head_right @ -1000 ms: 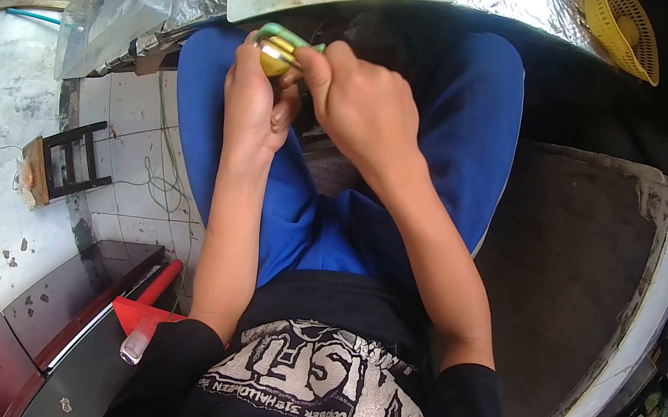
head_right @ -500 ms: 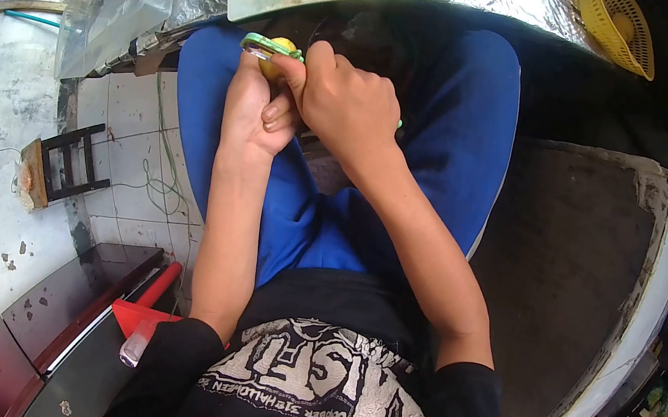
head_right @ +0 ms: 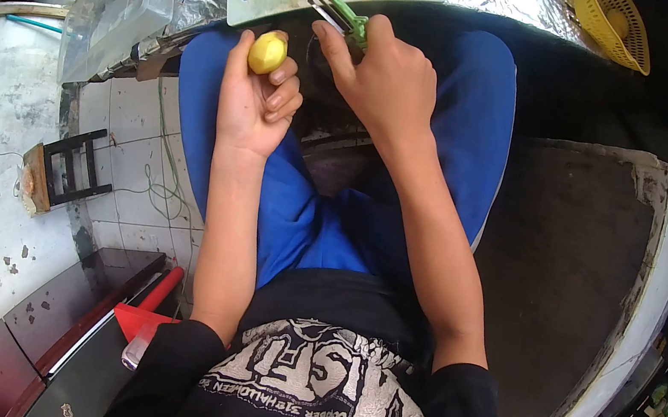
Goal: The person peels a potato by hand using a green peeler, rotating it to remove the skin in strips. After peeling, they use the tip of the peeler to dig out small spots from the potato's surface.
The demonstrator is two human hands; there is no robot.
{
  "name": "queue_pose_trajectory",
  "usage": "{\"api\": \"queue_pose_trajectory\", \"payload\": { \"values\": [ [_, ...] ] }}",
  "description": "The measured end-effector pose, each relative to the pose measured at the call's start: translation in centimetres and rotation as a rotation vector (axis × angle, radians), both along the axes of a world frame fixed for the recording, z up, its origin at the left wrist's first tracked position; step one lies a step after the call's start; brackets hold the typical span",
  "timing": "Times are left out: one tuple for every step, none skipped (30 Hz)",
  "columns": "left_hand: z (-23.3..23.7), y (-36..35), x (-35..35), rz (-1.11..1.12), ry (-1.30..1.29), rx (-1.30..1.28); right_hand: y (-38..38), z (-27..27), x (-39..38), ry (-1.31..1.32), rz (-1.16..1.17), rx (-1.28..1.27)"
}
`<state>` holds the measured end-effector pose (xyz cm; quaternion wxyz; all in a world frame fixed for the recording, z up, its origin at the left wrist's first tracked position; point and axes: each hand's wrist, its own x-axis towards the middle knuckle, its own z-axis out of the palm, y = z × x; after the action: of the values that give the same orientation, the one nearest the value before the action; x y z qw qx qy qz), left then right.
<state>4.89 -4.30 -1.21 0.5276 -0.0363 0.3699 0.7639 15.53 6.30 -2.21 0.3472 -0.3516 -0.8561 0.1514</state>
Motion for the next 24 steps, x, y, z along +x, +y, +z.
{"api": "queue_pose_trajectory", "payload": {
  "values": [
    [0.1, 0.0, 0.0, 0.009, 0.020, 0.036, 0.0, 0.1, 0.1, 0.016, 0.017, -0.067],
    [0.1, 0.0, -0.1, 0.018, 0.040, 0.070, -0.1, 0.2, 0.2, 0.031, 0.034, -0.136],
    [0.1, 0.0, -0.1, 0.020, 0.040, 0.068, -0.3, 0.2, 0.2, 0.032, 0.035, -0.138],
    [0.0, 0.0, -0.1, 0.031, 0.083, 0.066, -0.6, 0.1, 0.2, 0.073, 0.101, -0.168],
    [-0.1, 0.1, -0.1, 0.042, 0.126, 0.064, -0.9, 0.1, 0.1, 0.115, 0.168, -0.196],
    [-0.3, 0.1, -0.2, 0.044, 0.126, 0.062, -1.3, 0.1, 0.2, 0.099, 0.216, -0.188],
    [-0.5, 0.0, -0.2, 0.048, 0.162, 0.046, -1.7, 0.1, 0.1, 0.098, 0.218, -0.191],
    [-0.7, 0.0, -0.3, 0.052, 0.198, 0.030, -2.0, 0.1, 0.0, 0.091, 0.253, -0.191],
    [-0.3, 0.1, -0.2, 0.053, 0.199, 0.028, -2.2, 0.1, -0.1, 0.084, 0.287, -0.191],
    [0.2, 0.2, 0.0, 0.060, 0.221, 0.000, -2.5, -0.1, -0.2, 0.098, 0.303, -0.186],
    [0.5, 0.4, 0.2, 0.067, 0.243, -0.029, -2.7, -0.4, -0.3, 0.098, 0.303, -0.188],
    [0.5, 0.4, 0.2, 0.066, 0.243, -0.030, -2.9, -0.6, -0.5, 0.088, 0.307, -0.191],
    [0.3, 0.4, 0.3, 0.082, 0.231, -0.029, -3.0, -0.6, -0.5, 0.077, 0.311, -0.193],
    [0.1, 0.4, 0.4, 0.097, 0.218, -0.028, -3.0, -0.6, -0.5, 0.063, 0.310, -0.172],
    [-0.4, 0.1, 0.0, 0.095, 0.216, -0.030, -3.1, -0.3, -0.4, 0.060, 0.308, -0.174],
    [-1.1, -0.4, -0.9, 0.009, 0.239, 0.055, -3.2, 0.0, -0.3, 0.022, 0.314, -0.169],
    [-1.9, -0.7, -1.5, -0.077, 0.262, 0.141, -3.3, 0.1, -0.3, -0.015, 0.320, -0.163],
    [-2.1, -0.6, -1.6, -0.078, 0.261, 0.139, -3.4, 0.1, -0.4, -0.016, 0.319, -0.166],
    [-2.3, -0.6, -1.7, -0.070, 0.281, 0.199, -3.4, 0.0, -0.6, 0.019, 0.317, -0.169],
    [-2.5, -0.7, -1.7, -0.062, 0.301, 0.259, -3.5, -0.1, -0.7, 0.053, 0.314, -0.173],
    [-2.3, -0.5, -1.2, -0.063, 0.301, 0.257, -3.4, -0.1, -0.8, 0.053, 0.313, -0.176],
    [-1.7, 0.0, -0.3, 0.058, 0.350, 0.137, -3.1, 0.1, -1.0, 0.076, 0.308, -0.189],
    [-1.2, 0.4, 0.3, 0.177, 0.398, 0.016, -3.0, 0.1, -1.2, 0.099, 0.302, -0.203],
    [-0.8, 0.5, 0.6, 0.196, 0.389, 0.001, -3.0, 0.1, -1.2, 0.101, 0.298, -0.204]
  ]
}}
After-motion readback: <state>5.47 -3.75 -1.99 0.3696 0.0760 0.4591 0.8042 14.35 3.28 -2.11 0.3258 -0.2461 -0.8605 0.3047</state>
